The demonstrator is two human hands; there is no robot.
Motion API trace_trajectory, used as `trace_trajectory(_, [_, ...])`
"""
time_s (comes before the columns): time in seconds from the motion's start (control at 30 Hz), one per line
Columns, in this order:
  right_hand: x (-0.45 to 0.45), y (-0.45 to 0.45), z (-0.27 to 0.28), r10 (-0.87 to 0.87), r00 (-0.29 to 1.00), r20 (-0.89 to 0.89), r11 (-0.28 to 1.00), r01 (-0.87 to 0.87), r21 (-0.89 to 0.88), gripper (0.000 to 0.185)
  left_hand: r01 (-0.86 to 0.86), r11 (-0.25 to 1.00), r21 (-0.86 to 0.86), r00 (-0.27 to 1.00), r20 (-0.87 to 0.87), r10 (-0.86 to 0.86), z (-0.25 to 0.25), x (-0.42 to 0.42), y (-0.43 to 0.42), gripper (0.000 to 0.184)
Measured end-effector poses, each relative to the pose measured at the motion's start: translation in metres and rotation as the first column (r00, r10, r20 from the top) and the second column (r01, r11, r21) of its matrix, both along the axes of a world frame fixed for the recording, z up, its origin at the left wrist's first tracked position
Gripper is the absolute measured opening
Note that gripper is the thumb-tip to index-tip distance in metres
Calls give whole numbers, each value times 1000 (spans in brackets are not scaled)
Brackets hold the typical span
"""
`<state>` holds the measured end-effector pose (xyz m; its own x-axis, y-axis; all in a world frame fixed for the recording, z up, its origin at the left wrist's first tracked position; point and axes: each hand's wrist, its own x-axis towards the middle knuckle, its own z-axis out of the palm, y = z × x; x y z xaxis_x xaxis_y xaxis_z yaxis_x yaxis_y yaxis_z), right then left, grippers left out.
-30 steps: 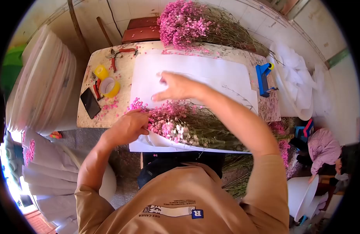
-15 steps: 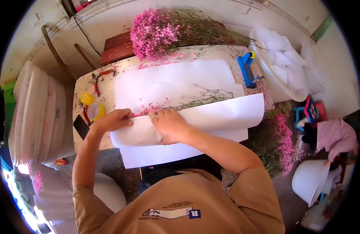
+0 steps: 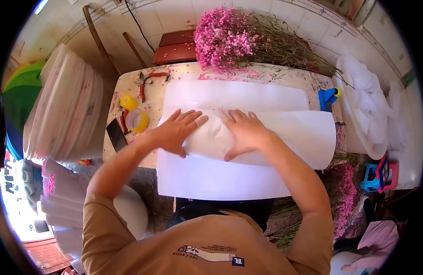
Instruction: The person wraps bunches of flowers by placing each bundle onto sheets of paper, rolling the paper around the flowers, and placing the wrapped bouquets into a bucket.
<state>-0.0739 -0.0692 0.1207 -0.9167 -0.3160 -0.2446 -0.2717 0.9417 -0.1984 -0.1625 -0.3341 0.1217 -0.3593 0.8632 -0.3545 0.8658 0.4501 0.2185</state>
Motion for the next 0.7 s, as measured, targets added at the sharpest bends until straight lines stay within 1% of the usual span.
trace_trajectory(0.03, [-4, 6, 4, -12, 974, 226, 1000, 7, 23, 140, 25, 998, -53, 998, 57, -22, 3, -13, 7, 140])
trace_trajectory(0.07, [-15, 9, 10, -39, 932, 361, 999, 45, -7, 138, 40, 995, -92, 991, 130, -27, 2, -27, 14, 142])
trace_trajectory(0.1, [-21, 13, 9, -47, 934, 353, 999, 52, -4, 138, 50, 991, -127, 979, 201, -24, -1, -40, 21, 144])
trace_trajectory(0.13, [-27, 15, 4, -38, 910, 413, 997, 62, -44, 136, 54, 991, -124, 980, 196, -29, -9, -52, 23, 144])
trace_trajectory(0.17, [-30, 16, 0, -25, 882, 471, 994, 74, -85, 135, 28, 990, -138, 950, 313, 17, -18, -64, 22, 143])
trace_trajectory(0.2, [-26, 15, 3, -28, 881, 472, 993, 78, -85, 135, 6, 987, -158, 901, 429, 63, -14, -65, 23, 141])
trace_trajectory(0.23, [-18, 12, 6, -17, 900, 436, 996, 52, -70, 132, 10, 987, -160, 899, 433, 61, -14, -60, 22, 141])
trace_trajectory(0.27, [-10, 7, 5, -2, 916, 400, 998, 25, -54, 129, -11, 990, -137, 937, 345, 58, -17, -50, 18, 136])
trace_trajectory(0.3, [0, 3, 1, 1, 914, 405, 998, 24, -55, 129, -32, 993, -113, 966, 253, 60, -13, -36, 13, 132])
trace_trajectory(0.33, [15, -3, -6, -16, 954, 300, 999, 24, -23, 125, -35, 999, -10, 990, 133, 36, -13, -18, 3, 122])
trace_trajectory(0.37, [32, -10, -13, -27, 982, 189, 1000, 26, 8, 121, -64, 994, 84, 997, 38, 61, -18, 2, -8, 113])
trace_trajectory(0.4, [54, -14, -26, 14, 998, 56, 1000, -13, -18, 106, -33, 975, 221, 995, -84, 53, -26, 23, -20, 109])
trace_trajectory(0.43, [79, -22, -40, 24, 998, 65, 999, -23, -25, 106, 15, 939, 345, 977, -203, 59, -33, 45, -32, 105])
trace_trajectory(0.47, [105, -29, -53, 45, 987, -156, 999, -46, -2, 99, 73, 919, 387, 935, -348, 72, -40, 67, -42, 101])
trace_trajectory(0.5, [117, -34, -61, 66, 925, -374, 998, -61, 25, 93, 141, 898, 418, 867, -489, 92, -45, 83, -50, 98])
trace_trajectory(0.53, [121, -36, -62, 69, 928, -367, 998, -68, 17, 93, 158, 897, 414, 857, -508, 83, -44, 94, -53, 94])
trace_trajectory(0.57, [127, -39, -60, 45, 947, -319, 998, -59, -34, 87, 151, 900, 408, 863, -499, 82, -43, 94, -54, 94])
trace_trajectory(0.6, [131, -41, -56, 20, 963, -269, 995, -44, -84, 81, 120, 900, 419, 910, -410, 69, -42, 94, -54, 93])
trace_trajectory(0.63, [125, -39, -48, 17, 965, -262, 995, -42, -89, 81, 90, 900, 428, 946, -319, 57, -37, 91, -53, 91])
trace_trajectory(0.67, [105, -32, -36, 4, 997, -73, 989, -14, -145, 79, 40, 927, 372, 978, -204, 40, -30, 82, -49, 90])
trace_trajectory(0.7, [82, -24, -25, -1, 994, 107, 981, 21, -192, 78, -73, 980, 187, 997, 30, 69, -23, 55, -36, 90])
